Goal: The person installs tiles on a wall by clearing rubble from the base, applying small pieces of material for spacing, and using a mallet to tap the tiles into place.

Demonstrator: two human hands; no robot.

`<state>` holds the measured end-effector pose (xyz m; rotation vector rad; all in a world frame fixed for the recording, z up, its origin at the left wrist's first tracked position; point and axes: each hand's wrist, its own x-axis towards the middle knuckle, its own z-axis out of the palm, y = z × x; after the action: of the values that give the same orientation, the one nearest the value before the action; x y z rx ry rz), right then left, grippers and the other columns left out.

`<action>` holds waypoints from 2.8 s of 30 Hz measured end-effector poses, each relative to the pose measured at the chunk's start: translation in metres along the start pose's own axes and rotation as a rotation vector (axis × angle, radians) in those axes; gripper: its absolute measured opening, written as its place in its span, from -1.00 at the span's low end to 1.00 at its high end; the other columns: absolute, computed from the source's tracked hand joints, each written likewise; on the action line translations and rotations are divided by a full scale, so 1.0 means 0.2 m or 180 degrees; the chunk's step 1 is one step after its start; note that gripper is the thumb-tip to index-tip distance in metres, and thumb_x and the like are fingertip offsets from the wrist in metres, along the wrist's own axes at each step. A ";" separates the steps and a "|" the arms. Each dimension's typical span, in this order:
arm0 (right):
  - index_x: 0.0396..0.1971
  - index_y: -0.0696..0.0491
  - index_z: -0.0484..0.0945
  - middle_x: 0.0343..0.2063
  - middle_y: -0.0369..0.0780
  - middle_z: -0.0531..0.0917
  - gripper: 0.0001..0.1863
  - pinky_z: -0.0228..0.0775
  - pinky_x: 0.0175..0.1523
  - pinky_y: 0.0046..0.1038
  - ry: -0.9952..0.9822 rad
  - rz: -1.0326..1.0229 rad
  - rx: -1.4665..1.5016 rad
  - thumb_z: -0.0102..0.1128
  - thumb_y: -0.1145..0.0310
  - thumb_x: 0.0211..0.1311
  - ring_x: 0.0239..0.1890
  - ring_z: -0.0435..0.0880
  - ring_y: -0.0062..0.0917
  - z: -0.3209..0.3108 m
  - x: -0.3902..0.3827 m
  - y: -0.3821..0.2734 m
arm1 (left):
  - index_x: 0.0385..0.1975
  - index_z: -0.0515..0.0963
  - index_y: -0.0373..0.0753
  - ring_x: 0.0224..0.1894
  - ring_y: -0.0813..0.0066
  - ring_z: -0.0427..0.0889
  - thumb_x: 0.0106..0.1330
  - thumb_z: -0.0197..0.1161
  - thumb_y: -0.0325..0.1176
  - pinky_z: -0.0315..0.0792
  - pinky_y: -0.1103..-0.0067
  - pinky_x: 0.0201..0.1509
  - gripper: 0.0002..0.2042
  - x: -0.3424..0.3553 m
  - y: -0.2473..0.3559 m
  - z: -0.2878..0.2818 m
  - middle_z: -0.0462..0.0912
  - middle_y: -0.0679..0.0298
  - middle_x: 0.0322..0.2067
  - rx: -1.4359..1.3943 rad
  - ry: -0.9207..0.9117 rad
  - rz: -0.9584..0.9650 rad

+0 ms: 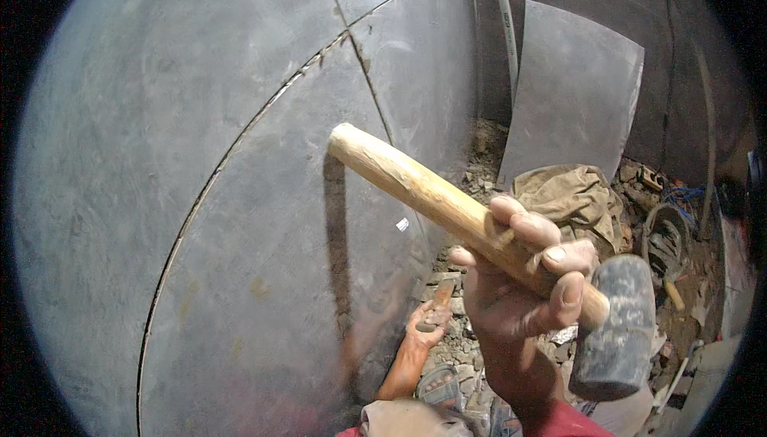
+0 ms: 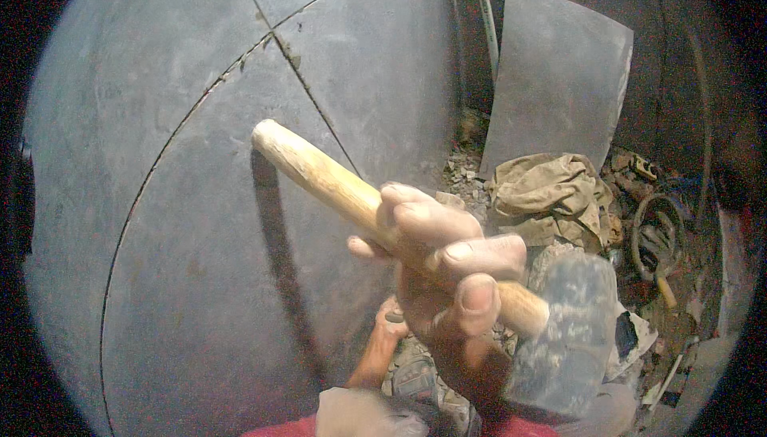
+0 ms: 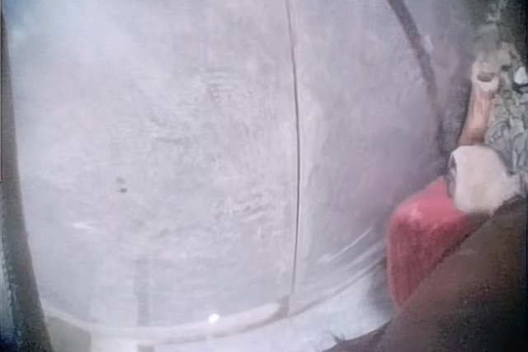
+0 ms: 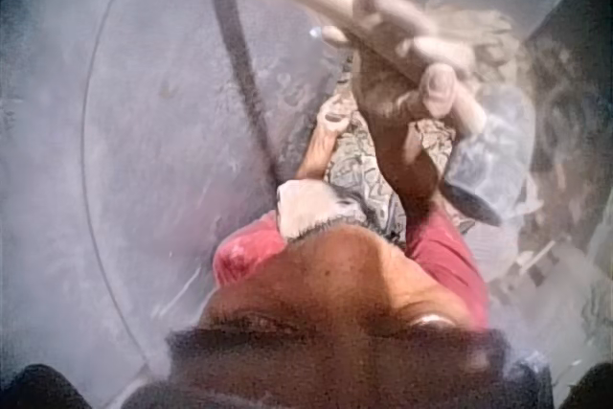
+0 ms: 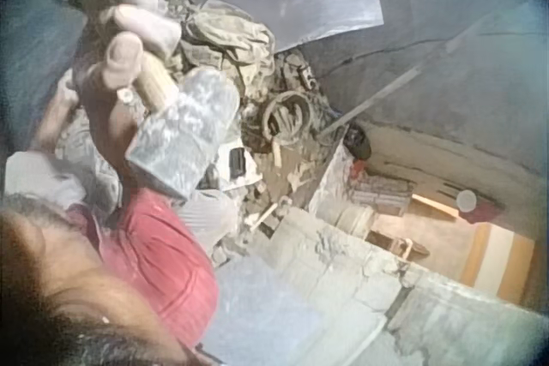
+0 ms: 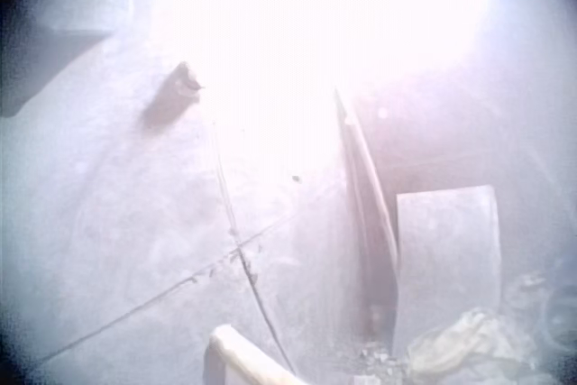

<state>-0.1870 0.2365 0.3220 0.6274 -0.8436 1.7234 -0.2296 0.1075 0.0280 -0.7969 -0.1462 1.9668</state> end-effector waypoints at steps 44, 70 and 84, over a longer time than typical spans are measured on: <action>-0.25 -0.01 0.37 -0.20 -0.10 0.55 -0.68 0.62 -0.27 -0.39 0.2722 0.0859 -0.0795 -0.07 0.04 0.24 -0.03 0.51 -0.25 -0.50 -0.35 -0.08 | -0.05 0.18 -0.46 -0.60 0.49 0.32 0.31 -0.07 -0.30 0.33 0.63 -0.61 -0.65 0.05 0.06 -0.07 0.30 0.23 -0.50 -0.0391 0.0207 -0.0025; -0.16 0.06 0.26 -0.21 -0.12 0.52 -0.67 0.54 -0.14 -0.19 0.3186 0.2359 -0.0520 -0.14 0.10 0.30 -0.09 0.51 -0.31 -0.58 -0.90 0.14 | -0.11 0.27 -0.51 -0.65 0.60 0.27 0.22 -0.06 -0.41 0.26 0.70 -0.71 -0.68 0.02 0.03 -0.02 0.29 0.23 -0.52 -0.0312 -0.0187 -0.0164; -0.60 0.20 0.55 -0.64 -0.19 0.60 -0.58 0.39 -0.47 -0.51 0.2751 0.3144 -0.3595 0.08 0.08 0.13 -0.59 0.55 -0.52 -1.23 -0.87 0.02 | -0.11 0.24 -0.54 -0.61 0.55 0.30 0.21 0.01 -0.39 0.30 0.68 -0.68 -0.65 0.03 0.01 -0.01 0.27 0.25 -0.56 -0.0573 0.0101 -0.0433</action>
<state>-0.1405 0.3282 0.0396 -1.3894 -1.3301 1.6593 -0.2329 0.1116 0.0229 -0.9099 -0.3537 1.8293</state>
